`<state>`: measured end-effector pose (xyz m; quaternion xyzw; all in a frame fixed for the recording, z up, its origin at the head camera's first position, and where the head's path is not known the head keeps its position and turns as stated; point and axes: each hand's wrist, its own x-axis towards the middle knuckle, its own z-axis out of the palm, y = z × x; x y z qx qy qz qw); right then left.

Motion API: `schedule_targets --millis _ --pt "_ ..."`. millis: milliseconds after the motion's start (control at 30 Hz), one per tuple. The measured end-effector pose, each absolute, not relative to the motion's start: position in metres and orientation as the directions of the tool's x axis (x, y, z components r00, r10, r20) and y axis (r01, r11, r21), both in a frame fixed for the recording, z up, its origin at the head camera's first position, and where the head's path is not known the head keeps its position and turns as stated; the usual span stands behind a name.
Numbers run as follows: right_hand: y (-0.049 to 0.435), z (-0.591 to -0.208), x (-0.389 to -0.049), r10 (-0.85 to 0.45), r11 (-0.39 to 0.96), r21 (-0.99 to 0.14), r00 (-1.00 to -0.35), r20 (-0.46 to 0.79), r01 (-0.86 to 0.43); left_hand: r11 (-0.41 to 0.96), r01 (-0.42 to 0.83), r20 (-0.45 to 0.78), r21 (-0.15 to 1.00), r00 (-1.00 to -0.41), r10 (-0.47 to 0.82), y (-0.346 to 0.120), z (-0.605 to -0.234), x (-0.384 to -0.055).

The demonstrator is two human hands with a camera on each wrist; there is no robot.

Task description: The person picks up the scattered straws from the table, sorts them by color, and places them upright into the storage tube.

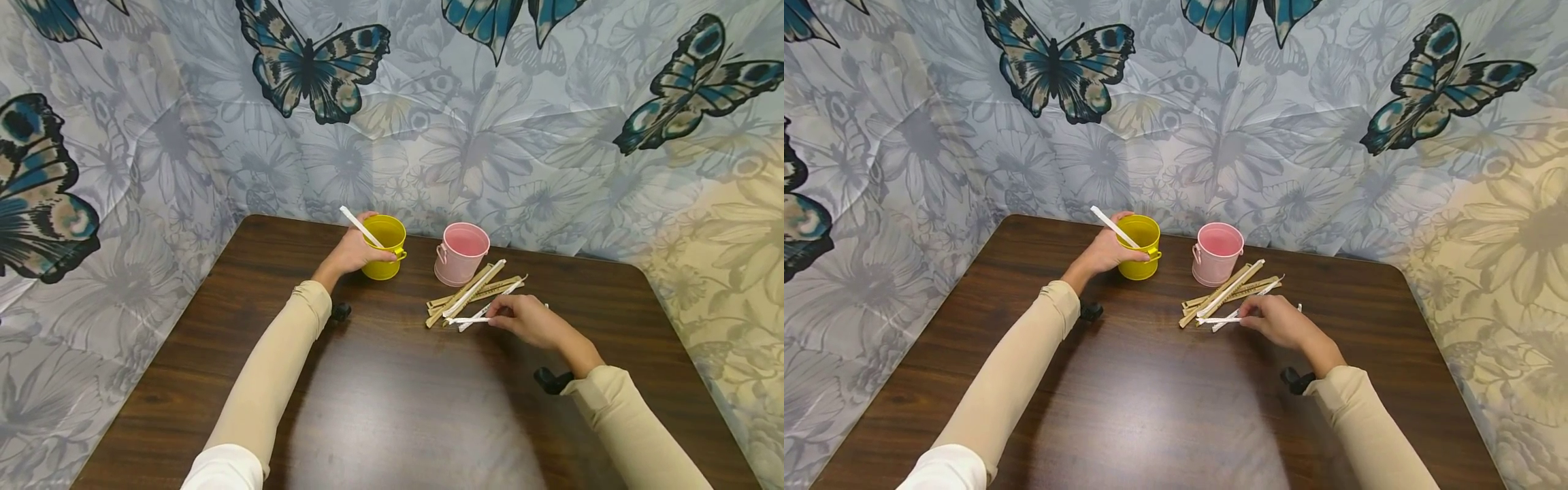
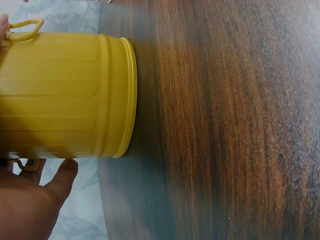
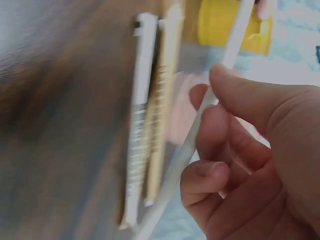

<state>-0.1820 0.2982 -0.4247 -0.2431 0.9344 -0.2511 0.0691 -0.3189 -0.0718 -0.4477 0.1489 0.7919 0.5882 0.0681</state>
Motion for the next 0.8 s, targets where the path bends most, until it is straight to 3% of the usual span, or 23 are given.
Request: schedule_targets --millis 267,467,800 --pt "0.270 -0.385 -0.194 -0.529 0.692 -0.516 -0.841 0.113 -0.504 0.266 0.154 0.065 0.951 -0.946 0.318 -0.071 -0.446 -0.318" --pt "0.243 -0.359 -0.205 -0.519 0.683 -0.541 -0.847 0.114 -0.491 0.268 0.163 0.070 0.950 -0.943 0.325 -0.070 -0.447 -0.317" --pt "0.181 -0.315 -0.232 -0.492 0.599 -0.611 -0.840 0.229 -0.517 0.268 0.174 0.079 0.948 -0.940 0.331 -0.071 -0.446 -0.318"
